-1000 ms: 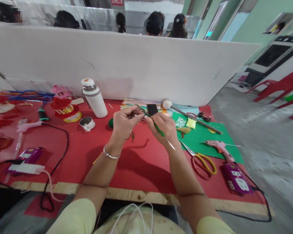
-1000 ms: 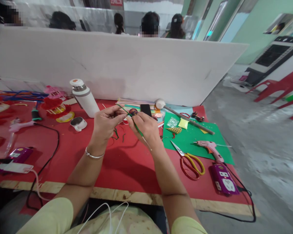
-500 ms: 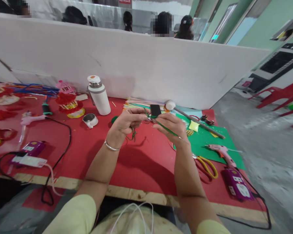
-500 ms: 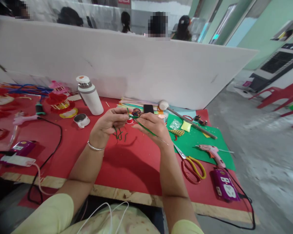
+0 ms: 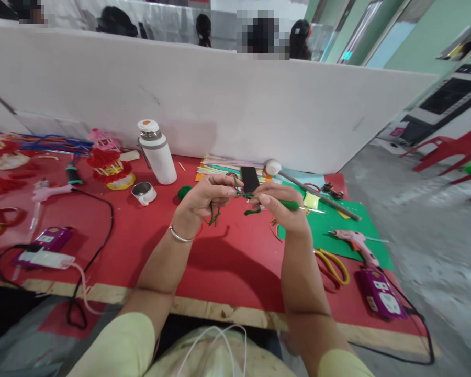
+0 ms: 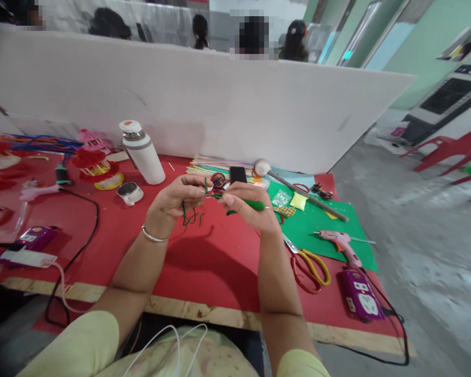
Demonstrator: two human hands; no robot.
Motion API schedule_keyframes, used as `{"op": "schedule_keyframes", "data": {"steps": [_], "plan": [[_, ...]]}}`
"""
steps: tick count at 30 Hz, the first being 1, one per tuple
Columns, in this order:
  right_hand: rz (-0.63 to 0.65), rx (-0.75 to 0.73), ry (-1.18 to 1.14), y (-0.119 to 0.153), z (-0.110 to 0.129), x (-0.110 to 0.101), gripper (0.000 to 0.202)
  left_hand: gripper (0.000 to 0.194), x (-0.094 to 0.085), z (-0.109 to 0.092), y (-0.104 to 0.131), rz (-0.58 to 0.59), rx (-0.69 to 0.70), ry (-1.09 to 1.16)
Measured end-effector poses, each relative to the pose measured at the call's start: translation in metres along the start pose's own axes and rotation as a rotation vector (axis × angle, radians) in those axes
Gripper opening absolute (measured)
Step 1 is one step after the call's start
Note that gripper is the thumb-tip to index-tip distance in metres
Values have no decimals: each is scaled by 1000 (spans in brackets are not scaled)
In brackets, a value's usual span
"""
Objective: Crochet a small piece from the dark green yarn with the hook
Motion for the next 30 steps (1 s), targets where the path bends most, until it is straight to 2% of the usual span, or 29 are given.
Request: {"op": "schedule_keyframes", "data": {"steps": [4,7,9,13,17,22,27,30], "plan": [[-102,176,-377,0,-26,25,43,29,13,5,1,-31,70,14],[-274,232,-352,0,-38,40,47,27,16,4,1,-174,246,5],[-320,234,-293,1,-39,45,49,28,15,3,1,-227,305,22],[-303,253,-261,3,-37,48,56,37,14,5,1,-138,214,108],[-299,229,-269,4,-37,43,54,36,13,3,1,-202,221,127],[-164,154,-319,0,-29,32,48,35,17,0,1,-233,217,121],[-276,97,-185,-4,-13,24,49,35,19,0,0,-254,213,107],[-262,68,-205,-6,-10,28,51,33,18,4,-1,-253,179,106]]}}
Point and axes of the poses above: each hand's wrist, its own y-axis away from the middle knuckle, its own x-axis out of the palm, z = x × y, the point moved 3 cm from there along -y, towards the middle knuckle, and after that the axes turned 7 degrees about -z, right-handed, at the moved point
